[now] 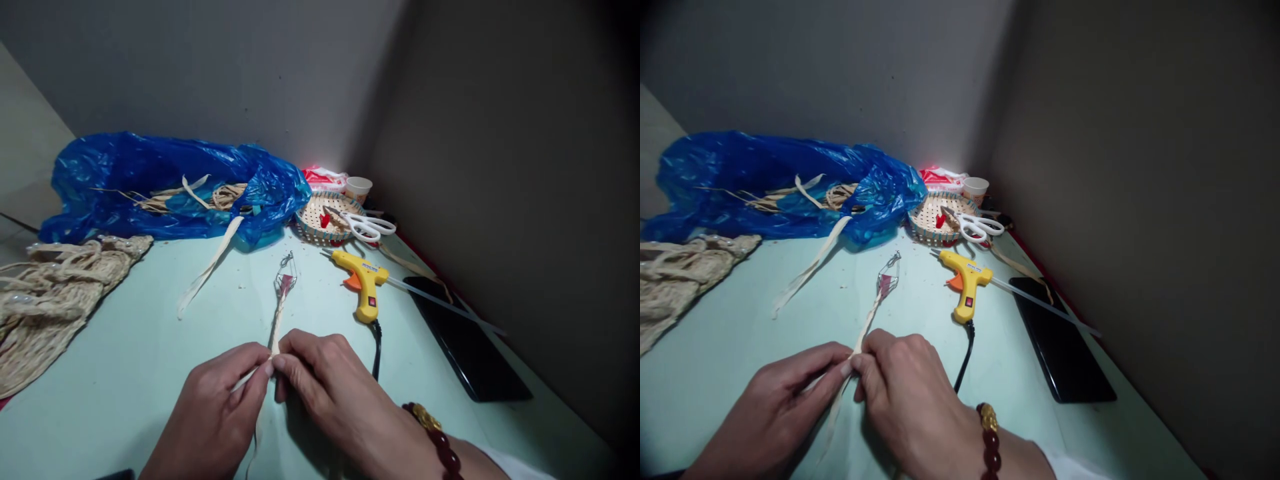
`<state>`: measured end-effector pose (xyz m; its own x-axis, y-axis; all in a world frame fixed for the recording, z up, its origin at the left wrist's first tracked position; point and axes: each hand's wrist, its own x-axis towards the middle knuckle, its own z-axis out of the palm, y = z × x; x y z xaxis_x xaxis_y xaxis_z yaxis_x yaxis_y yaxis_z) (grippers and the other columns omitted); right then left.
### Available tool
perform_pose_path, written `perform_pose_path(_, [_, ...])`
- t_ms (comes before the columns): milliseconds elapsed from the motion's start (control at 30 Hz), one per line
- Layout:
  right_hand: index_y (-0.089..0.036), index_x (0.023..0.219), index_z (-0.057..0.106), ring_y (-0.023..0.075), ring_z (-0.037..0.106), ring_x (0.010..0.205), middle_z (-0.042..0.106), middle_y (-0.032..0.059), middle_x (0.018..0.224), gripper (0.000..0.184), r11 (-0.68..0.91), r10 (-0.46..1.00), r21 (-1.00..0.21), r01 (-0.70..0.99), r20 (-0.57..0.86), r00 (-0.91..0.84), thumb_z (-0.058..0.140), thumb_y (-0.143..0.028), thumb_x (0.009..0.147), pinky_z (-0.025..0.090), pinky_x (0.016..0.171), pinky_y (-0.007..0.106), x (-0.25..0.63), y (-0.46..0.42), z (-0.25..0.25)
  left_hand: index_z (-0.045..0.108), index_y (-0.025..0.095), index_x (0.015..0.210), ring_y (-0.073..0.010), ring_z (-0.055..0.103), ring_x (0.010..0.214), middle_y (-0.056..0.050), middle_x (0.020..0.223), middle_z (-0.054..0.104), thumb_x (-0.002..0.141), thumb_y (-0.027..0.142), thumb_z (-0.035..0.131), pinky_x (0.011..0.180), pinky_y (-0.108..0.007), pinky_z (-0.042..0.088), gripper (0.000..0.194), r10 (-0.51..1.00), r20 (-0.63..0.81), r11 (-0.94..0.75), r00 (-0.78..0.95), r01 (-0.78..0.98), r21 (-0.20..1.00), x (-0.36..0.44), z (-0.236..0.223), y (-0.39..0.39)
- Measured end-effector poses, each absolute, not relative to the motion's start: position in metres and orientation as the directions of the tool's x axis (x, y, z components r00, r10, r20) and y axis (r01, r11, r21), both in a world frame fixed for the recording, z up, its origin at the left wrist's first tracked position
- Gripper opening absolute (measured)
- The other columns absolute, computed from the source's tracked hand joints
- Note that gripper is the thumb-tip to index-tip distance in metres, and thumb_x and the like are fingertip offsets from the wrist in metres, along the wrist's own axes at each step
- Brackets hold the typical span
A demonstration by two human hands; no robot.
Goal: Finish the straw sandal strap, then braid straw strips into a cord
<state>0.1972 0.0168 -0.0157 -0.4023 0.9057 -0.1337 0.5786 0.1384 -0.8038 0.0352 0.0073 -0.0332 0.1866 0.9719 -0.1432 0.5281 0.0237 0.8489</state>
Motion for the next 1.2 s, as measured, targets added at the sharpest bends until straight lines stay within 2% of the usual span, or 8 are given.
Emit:
perform_pose_path(333, [-0.018,0.066,0.052,0.0069,0.038,0.050,0.045,-0.0066,0.053,0.019,0.162,0.957,-0.849,0.502,0.010,-0.291,0.049,-0.014,0.084,0.028,0.049,0.019,0.192,0.016,-0.029,0.056,0.022,0.076,-0.0149,0.056,0.052,0.002,0.062,0.054,0.091,0.010,0.043,0.050,-0.025,0.044,0.023,0.730,0.387,-0.672,0.563,0.696,0.254,0.012,-0.052,-0.003])
perform_pose_path(567, [-0.016,0.075,0.058,0.0095,0.045,0.052,0.049,-0.0039,0.055,0.016,-0.123,0.901,-0.984,0.128,-0.165,-0.401,0.050,-0.021,0.088,0.034,0.051,0.020,0.195,0.020,-0.031,0.058,0.010,0.091,-0.0165,0.070,0.057,-0.008,0.067,0.072,0.084,-0.001,0.035,0.048,-0.024,0.050,0.027,0.415,0.617,-0.706,0.669,0.664,-0.245,0.035,-0.055,-0.006])
perform_pose_path(700, [-0.014,0.073,0.059,0.0089,0.041,0.054,0.051,-0.0020,0.060,0.011,-0.248,0.890,-0.969,-0.002,-0.227,-0.396,0.056,-0.019,0.083,0.031,0.052,0.021,0.196,0.022,-0.030,0.061,0.010,0.092,-0.0169,0.071,0.064,-0.009,0.075,0.075,0.085,-0.001,0.034,0.057,-0.026,0.051,0.030,0.352,0.606,-0.695,0.713,0.633,-0.341,0.041,-0.060,-0.010])
perform_pose_path(800, [-0.013,0.075,0.058,0.0082,0.039,0.052,0.058,0.0005,0.063,0.009,-0.296,0.879,-0.954,-0.049,-0.252,-0.405,0.055,-0.016,0.083,0.029,0.052,0.021,0.198,0.022,-0.025,0.064,0.015,0.090,-0.0177,0.067,0.064,-0.004,0.074,0.071,0.089,0.011,0.043,0.060,-0.029,0.049,0.021,0.436,0.572,-0.759,0.695,0.626,-0.182,0.036,-0.056,-0.014])
perform_pose_path(867, [-0.013,0.075,0.058,0.0072,0.036,0.050,0.059,0.0006,0.062,0.011,-0.304,0.879,-0.950,-0.063,-0.255,-0.403,0.056,-0.017,0.085,0.027,0.051,0.021,0.199,0.022,-0.023,0.063,0.019,0.084,-0.0176,0.064,0.065,-0.002,0.072,0.066,0.092,0.021,0.044,0.062,-0.030,0.047,0.020,0.648,0.536,-0.704,0.541,0.694,0.151,0.032,-0.047,-0.013])
perform_pose_path(1000, [-0.013,0.075,0.058,0.0075,0.040,0.052,0.061,0.0004,0.062,0.013,-0.282,0.894,-0.954,-0.099,-0.223,-0.389,0.054,-0.014,0.088,0.031,0.055,0.020,0.201,0.020,-0.024,0.058,0.022,0.088,-0.0115,0.050,0.048,0.002,0.061,0.058,0.092,0.041,0.048,0.046,-0.022,0.040,0.022,0.981,-0.096,-0.003,0.170,0.507,0.862,0.032,-0.032,0.004])
perform_pose_path(1067, [-0.013,0.077,0.058,0.0098,0.050,0.058,0.062,0.0010,0.064,0.015,-0.221,0.902,-0.971,-0.087,-0.170,-0.398,0.050,-0.012,0.089,0.038,0.061,0.022,0.201,0.019,-0.028,0.056,0.021,0.080,-0.0062,0.027,0.032,0.008,0.045,0.044,0.089,0.048,0.048,0.032,-0.019,0.022,0.030,0.845,-0.433,0.344,0.314,0.301,0.889,0.034,-0.031,0.015])
perform_pose_path(1200, [-0.016,0.073,0.060,0.0121,0.056,0.068,0.065,0.0009,0.071,0.025,0.041,0.920,-0.980,0.193,-0.038,-0.390,0.044,-0.013,0.092,0.041,0.070,0.023,0.204,0.017,-0.030,0.054,0.019,0.069,-0.0028,0.012,0.034,0.012,0.047,0.035,0.084,0.044,0.056,0.033,-0.019,0.008,0.028,0.779,-0.499,0.477,0.381,0.157,0.865,0.037,-0.037,0.026])
